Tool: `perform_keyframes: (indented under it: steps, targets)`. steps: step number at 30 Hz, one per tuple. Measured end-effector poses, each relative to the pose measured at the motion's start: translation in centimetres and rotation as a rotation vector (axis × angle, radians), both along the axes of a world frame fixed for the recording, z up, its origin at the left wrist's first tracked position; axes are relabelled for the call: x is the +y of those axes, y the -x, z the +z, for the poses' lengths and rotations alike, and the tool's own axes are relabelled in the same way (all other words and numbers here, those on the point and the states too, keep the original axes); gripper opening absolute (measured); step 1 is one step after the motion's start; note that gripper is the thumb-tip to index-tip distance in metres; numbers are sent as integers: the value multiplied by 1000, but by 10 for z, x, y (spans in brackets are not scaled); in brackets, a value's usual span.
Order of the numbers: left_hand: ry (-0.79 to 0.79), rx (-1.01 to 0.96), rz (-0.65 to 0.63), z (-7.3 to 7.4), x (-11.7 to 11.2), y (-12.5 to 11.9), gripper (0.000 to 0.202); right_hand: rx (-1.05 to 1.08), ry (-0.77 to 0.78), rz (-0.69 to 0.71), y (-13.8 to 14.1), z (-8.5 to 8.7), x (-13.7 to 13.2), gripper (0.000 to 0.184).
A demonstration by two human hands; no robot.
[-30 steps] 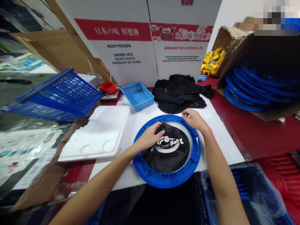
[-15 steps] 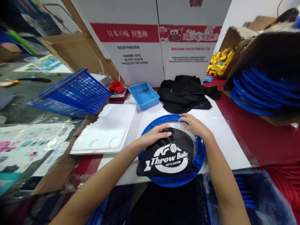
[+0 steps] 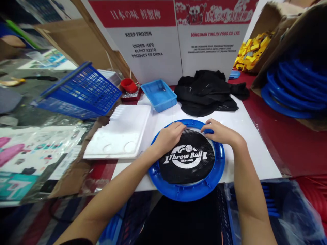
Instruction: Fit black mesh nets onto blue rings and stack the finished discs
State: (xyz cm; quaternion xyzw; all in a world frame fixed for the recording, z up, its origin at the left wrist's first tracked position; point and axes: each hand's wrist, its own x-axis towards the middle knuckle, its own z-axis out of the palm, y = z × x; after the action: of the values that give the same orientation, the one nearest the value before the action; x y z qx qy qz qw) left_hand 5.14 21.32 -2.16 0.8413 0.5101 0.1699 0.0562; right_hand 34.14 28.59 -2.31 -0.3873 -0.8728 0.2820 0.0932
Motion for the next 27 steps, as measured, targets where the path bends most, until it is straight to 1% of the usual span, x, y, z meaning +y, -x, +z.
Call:
perform_keyframes:
  steps: [2,3,5,6,7,9,10,11,13,15,17,19,20,22,24,25,27]
  targets:
    - [-33,-28,-71,9,1,6,27,-13,-9,-5,-2,-1,0,28]
    - [-12,-46,-128,13,-1,8,23,-27,-19,-6,-3,-1,0,28]
    - [106,-92,-284,17,-6,10,20,-76,-44,5,1,3,2,27]
    - [182,-117,-359,15,-10,9,28,-103,-64,17,5,6,3,25]
    - [253,-135,-416,12,-14,7,42,-124,-92,33,11,9,5,24]
    - [352,-132,-470,0,-20,3,76,-148,-163,81,26,14,9,21]
    - [375,-121,-476,-7,-21,1,90,-155,-198,111,35,14,11,20]
    - [382,-115,-475,-13,-22,-1,98,-159,-228,140,44,13,12,18]
    - [374,-130,-482,-20,-20,-2,103,-145,-268,181,56,5,12,16]
    - [345,-173,-486,-19,-15,-2,92,-88,-293,166,62,-9,11,17]
    - [300,-199,-442,-14,-8,-1,66,-20,-303,127,61,-23,8,18]
    - [237,-170,-323,-10,-2,2,40,22,-312,118,58,-30,6,18]
    - [204,-141,-248,-9,0,3,33,37,-320,130,56,-30,4,17]
    - [153,-104,-101,-8,3,6,29,70,-344,161,55,-23,1,17]
    - [133,-144,-16,-8,5,11,29,96,-370,185,57,-11,-3,18]
    - [134,-187,-4,-8,5,13,30,95,-380,202,58,-4,-6,19]
    - [143,-274,-42,-6,7,16,27,61,-405,248,59,7,-12,24]
